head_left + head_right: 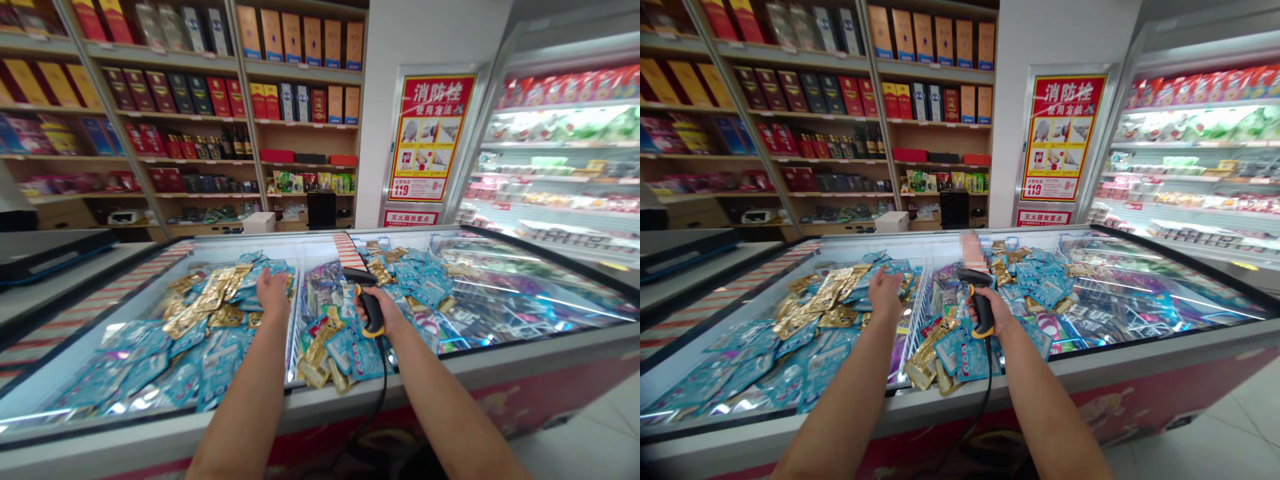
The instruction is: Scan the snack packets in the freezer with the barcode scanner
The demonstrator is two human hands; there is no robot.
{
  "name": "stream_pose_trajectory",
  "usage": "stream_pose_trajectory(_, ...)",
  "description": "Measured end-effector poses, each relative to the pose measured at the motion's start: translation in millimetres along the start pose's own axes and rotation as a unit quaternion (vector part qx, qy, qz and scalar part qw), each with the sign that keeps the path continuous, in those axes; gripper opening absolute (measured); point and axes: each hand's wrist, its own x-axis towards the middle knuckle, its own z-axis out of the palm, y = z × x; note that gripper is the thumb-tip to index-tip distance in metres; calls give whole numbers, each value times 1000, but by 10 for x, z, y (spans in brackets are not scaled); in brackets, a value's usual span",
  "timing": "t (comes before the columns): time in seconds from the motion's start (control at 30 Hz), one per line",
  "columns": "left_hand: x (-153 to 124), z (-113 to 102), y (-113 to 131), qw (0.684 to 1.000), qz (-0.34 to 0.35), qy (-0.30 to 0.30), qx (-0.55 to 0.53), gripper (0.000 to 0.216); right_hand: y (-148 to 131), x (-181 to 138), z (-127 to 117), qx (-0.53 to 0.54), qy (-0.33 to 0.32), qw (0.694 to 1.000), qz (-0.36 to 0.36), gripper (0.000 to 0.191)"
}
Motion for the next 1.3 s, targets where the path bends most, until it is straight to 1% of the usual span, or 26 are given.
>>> stream_pose_trajectory(0.07, -65, 17, -11, 994, -31, -78, 75, 34, -1, 3, -7, 3, 1, 1000, 2, 17)
stream_pose_trajectory(0.1, -92, 18, -7, 981, -47, -134, 134, 32, -2, 4, -11, 4, 1, 1000, 2, 17)
stream_pose_trajectory(0.13, -114, 11, 5, 956, -60, -201, 206, 31, -2, 3, -14, 5, 1, 1000, 1, 17)
stream_pose_trajectory(0.17, -128, -2, 25, 915, -68, -277, 286, 32, -3, 2, -16, 5, 1, 1000, -1, 17)
stream_pose_trajectory(0.2, -134, -21, 52, 859, -68, -356, 362, 34, -5, -1, -16, 4, 1, 1000, -3, 17)
stream_pose_trajectory(0.27, -129, -70, 118, 724, -52, -497, 476, 39, -9, -7, -10, 2, 3, 1000, -7, 18)
stream_pose_trajectory(0.3, -124, -94, 151, 663, -39, -550, 506, 44, -11, -10, -6, 1, 5, 1000, -8, 18)
stream_pose_trajectory(0.33, -121, -115, 179, 616, -26, -588, 523, 50, -13, -12, -1, 0, 6, 1000, -8, 18)
stream_pose_trajectory(0.37, -123, -130, 199, 582, -15, -612, 536, 57, -15, -12, 3, -1, 7, 1000, -7, 19)
stream_pose_trajectory(0.43, -156, -139, 210, 538, 8, -629, 561, 69, -18, -10, 8, -2, 10, 1000, -3, 19)
stream_pose_trajectory(0.5, -225, -123, 188, 505, 43, -620, 599, 72, -18, -6, 10, -4, 17, 1000, 0, 19)
stream_pose_trajectory(0.57, -311, -95, 152, 484, 75, -602, 631, 65, -17, -5, 11, -4, 22, 1000, -1, 18)
stream_pose_trajectory(0.63, -387, -66, 123, 488, 82, -587, 641, 55, -16, -8, 14, -1, 19, 1000, -2, 17)
stream_pose_trajectory(0.73, -440, -33, 104, 514, 63, -580, 628, 36, -17, -12, 23, 5, 9, 1000, -6, 15)
stream_pose_trajectory(0.83, -430, -19, 93, 531, 54, -575, 620, 22, -18, -11, 28, 3, 8, 1000, -7, 15)
stream_pose_trajectory(0.9, -419, -21, 82, 548, 55, -577, 604, 26, -17, -8, 30, -1, 12, 1000, -5, 16)
stream_pose_trajectory(0.97, -421, -29, 70, 561, 58, -580, 587, 38, -17, -7, 32, -3, 12, 1000, -6, 16)
stream_pose_trajectory(1.03, -437, -34, 52, 560, 60, -585, 584, 45, -17, -9, 34, -3, 10, 1000, -7, 17)
stream_pose_trajectory(1.1, -451, -28, 21, 553, 59, -588, 588, 36, -17, -11, 35, -3, 11, 1000, -4, 16)
stream_pose_trajectory(1.13, -450, -21, -1, 556, 60, -588, 584, 29, -17, -12, 34, -4, 12, 1000, -3, 16)
stream_pose_trajectory(1.17, -441, -13, -27, 570, 64, -584, 575, 23, -17, -12, 31, -4, 13, 1000, -2, 16)
stream_pose_trajectory(1.2, -421, -3, -55, 595, 72, -570, 562, 19, -17, -12, 27, -4, 14, 1000, -1, 17)
stream_pose_trajectory(1.23, -391, 6, -84, 630, 82, -544, 548, 17, -16, -10, 21, -4, 13, 1000, 1, 17)
stream_pose_trajectory(1.3, -306, 19, -138, 716, 108, -454, 520, 15, -14, -5, 11, -5, 9, 1000, 2, 17)
